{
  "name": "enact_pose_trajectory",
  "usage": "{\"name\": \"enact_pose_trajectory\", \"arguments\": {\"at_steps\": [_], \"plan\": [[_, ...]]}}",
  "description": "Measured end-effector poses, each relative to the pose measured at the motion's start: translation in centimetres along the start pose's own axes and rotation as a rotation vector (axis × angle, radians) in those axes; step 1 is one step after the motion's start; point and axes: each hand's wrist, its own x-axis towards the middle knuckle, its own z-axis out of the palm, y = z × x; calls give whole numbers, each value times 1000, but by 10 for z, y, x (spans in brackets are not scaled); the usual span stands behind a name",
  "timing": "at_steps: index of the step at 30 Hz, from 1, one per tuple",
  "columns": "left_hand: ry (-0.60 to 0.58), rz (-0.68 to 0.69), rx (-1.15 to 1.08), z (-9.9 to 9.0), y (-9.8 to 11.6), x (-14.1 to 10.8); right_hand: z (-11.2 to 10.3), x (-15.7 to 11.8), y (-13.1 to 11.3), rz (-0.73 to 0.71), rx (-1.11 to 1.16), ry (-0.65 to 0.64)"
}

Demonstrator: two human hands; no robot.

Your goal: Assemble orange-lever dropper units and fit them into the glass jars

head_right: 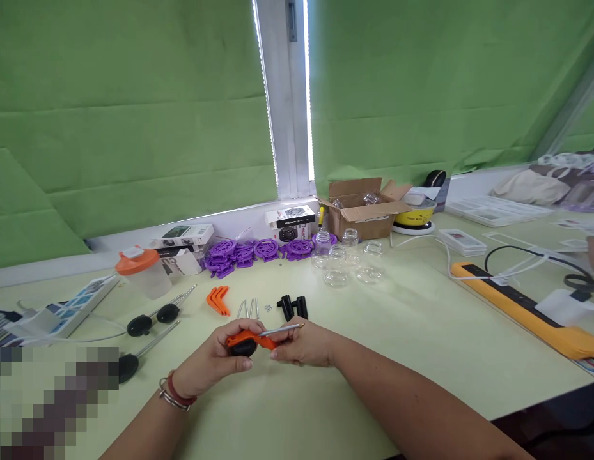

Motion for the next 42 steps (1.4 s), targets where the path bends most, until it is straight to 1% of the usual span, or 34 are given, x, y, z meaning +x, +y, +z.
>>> {"name": "enact_pose_trajectory", "arguments": {"at_steps": [3, 5, 7, 9, 10, 12, 14, 17, 19, 21, 24, 28, 36, 39, 42], "plan": [[-26, 17, 14, -7, 6, -5, -4, -1, 0, 22, -29, -44], [-67, 10, 14, -11, 8, -8, -9, -1, 1, 31, -58, 3], [-122, -7, 11, -13, 9, -10, -14, 2, 2, 22, -134, 105], [-196, -26, 3, -12, 9, -11, -18, 6, 3, -38, -298, 232], [-233, -35, -3, -10, 9, -11, -19, 10, 2, -90, -419, 282], [-297, -64, -15, -7, 9, -10, -17, 19, -2, -206, -716, 325], [-340, -106, -23, -3, 9, -10, -13, 30, -6, -290, -1035, 282], [-380, -168, -32, 0, 9, -10, -4, 48, -11, -374, -1455, 129], [-392, -192, -26, 0, 8, -10, -1, 59, -12, -434, -1645, 50], [-390, -196, -14, -1, 8, -10, 2, 68, -12, -488, -1765, 19], [-371, -187, -20, -4, 6, -10, 3, 76, -11, -566, -1848, -6], [-365, -203, -51, -6, 5, -9, 4, 81, -10, -634, -1880, -46], [-365, -208, -45, -8, 2, -9, 6, 83, -15, -657, -1938, -118], [-350, -189, -37, -8, 2, -8, 7, 84, -19, -652, -1958, -171], [-336, -174, -38, -9, 1, -8, 7, 84, -21, -653, -1970, -191]]}}
